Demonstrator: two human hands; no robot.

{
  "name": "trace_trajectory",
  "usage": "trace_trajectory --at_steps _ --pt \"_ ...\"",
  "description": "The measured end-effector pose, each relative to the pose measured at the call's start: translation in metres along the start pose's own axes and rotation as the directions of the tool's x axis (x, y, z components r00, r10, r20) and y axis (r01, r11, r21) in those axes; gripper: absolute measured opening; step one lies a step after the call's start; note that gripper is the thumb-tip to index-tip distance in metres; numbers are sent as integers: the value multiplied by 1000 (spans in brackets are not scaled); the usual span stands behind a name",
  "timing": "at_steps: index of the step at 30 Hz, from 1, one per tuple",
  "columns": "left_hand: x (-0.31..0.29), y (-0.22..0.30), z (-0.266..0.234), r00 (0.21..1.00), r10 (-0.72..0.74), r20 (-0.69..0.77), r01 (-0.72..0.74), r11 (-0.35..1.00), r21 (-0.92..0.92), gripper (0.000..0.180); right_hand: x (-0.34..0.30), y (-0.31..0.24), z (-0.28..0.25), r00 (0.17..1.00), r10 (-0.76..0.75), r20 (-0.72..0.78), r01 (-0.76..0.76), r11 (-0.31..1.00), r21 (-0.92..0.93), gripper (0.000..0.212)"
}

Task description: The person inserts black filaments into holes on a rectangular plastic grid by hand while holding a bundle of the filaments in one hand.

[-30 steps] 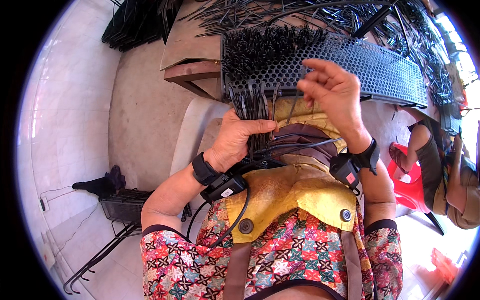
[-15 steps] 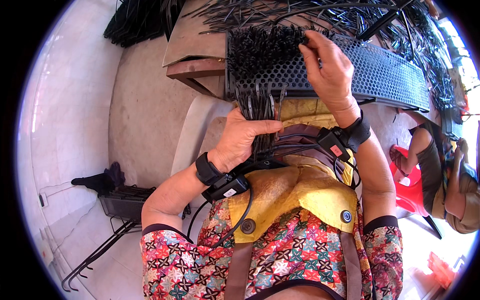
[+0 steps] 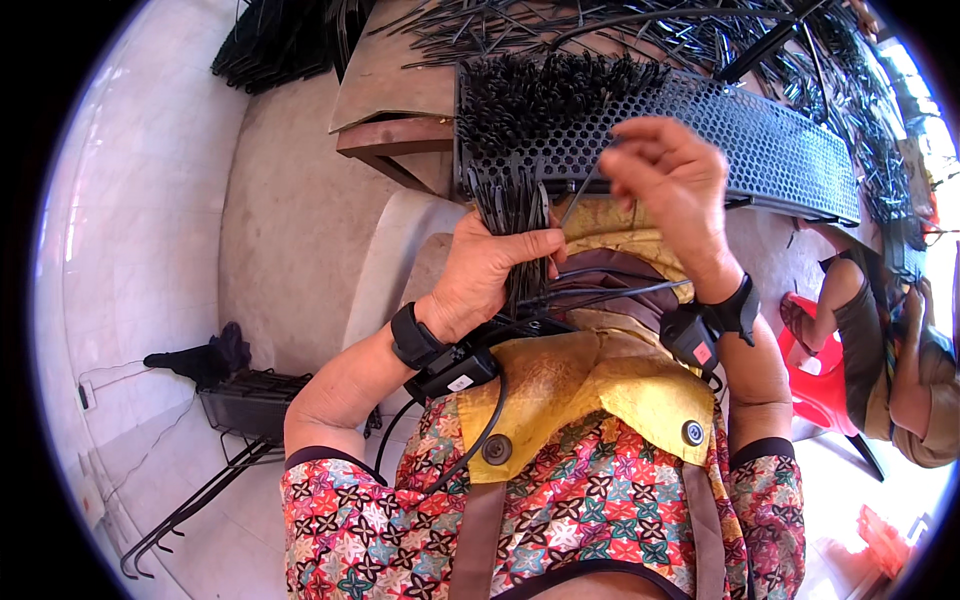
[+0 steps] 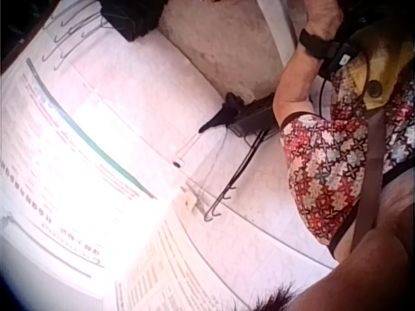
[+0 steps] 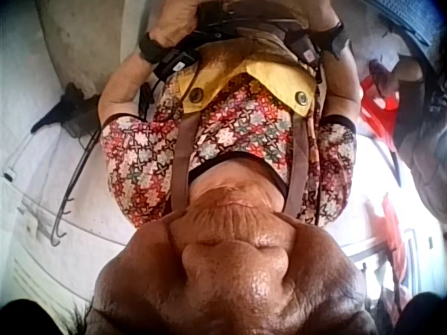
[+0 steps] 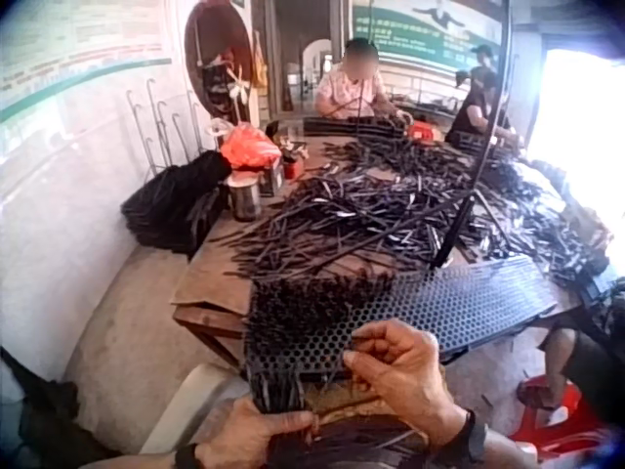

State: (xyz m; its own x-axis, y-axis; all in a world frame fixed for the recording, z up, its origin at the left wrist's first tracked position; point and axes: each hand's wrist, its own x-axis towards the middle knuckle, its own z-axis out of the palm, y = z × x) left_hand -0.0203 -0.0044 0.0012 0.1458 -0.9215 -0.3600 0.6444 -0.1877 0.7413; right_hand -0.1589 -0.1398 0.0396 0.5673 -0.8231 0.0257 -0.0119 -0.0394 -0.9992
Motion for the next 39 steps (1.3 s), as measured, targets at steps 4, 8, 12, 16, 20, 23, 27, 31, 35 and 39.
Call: trace_trajectory --at_steps 4,8,12,16,20,23,27,31,35,39 --pt "3 -3 -4 999 1 38 1 999 -54 17 31 7 -12 821 -514 -246 418 837 -354 22" --pt "2 -4 -4 999 -32 -17 30 992 -120 20 43 12 -12 622 -773 -123 545 540 -642 25" --pt "2 -3 -5 1000 -25 -10 24 997 -74 22 47 13 -8 558 -830 10 604 397 -691 26" --pt "1 1 -2 998 -39 -49 39 999 0 18 44 10 -8 533 -841 97 642 327 -693 25" --pt "0 1 0 997 -35 -71 36 999 15 14 43 16 -7 525 -842 128 655 302 -693 24" --pt "-1 0 0 996 -44 -82 46 999 24 13 50 29 -6 551 -785 283 692 240 -681 22" --pt "0 1 1 997 -19 -75 22 999 32 13 37 34 -3 634 -712 302 663 299 -687 29" --pt "-1 -2 0 999 10 -52 -8 999 39 13 -4 17 14 948 -236 213 301 881 -365 35" --pt "0 0 7 997 23 -67 -25 999 -41 14 -10 18 17 983 41 178 -25 995 -93 30" --pt "2 -1 1 997 9 -81 -14 998 -58 15 -3 7 5 999 13 43 -8 995 -102 23"
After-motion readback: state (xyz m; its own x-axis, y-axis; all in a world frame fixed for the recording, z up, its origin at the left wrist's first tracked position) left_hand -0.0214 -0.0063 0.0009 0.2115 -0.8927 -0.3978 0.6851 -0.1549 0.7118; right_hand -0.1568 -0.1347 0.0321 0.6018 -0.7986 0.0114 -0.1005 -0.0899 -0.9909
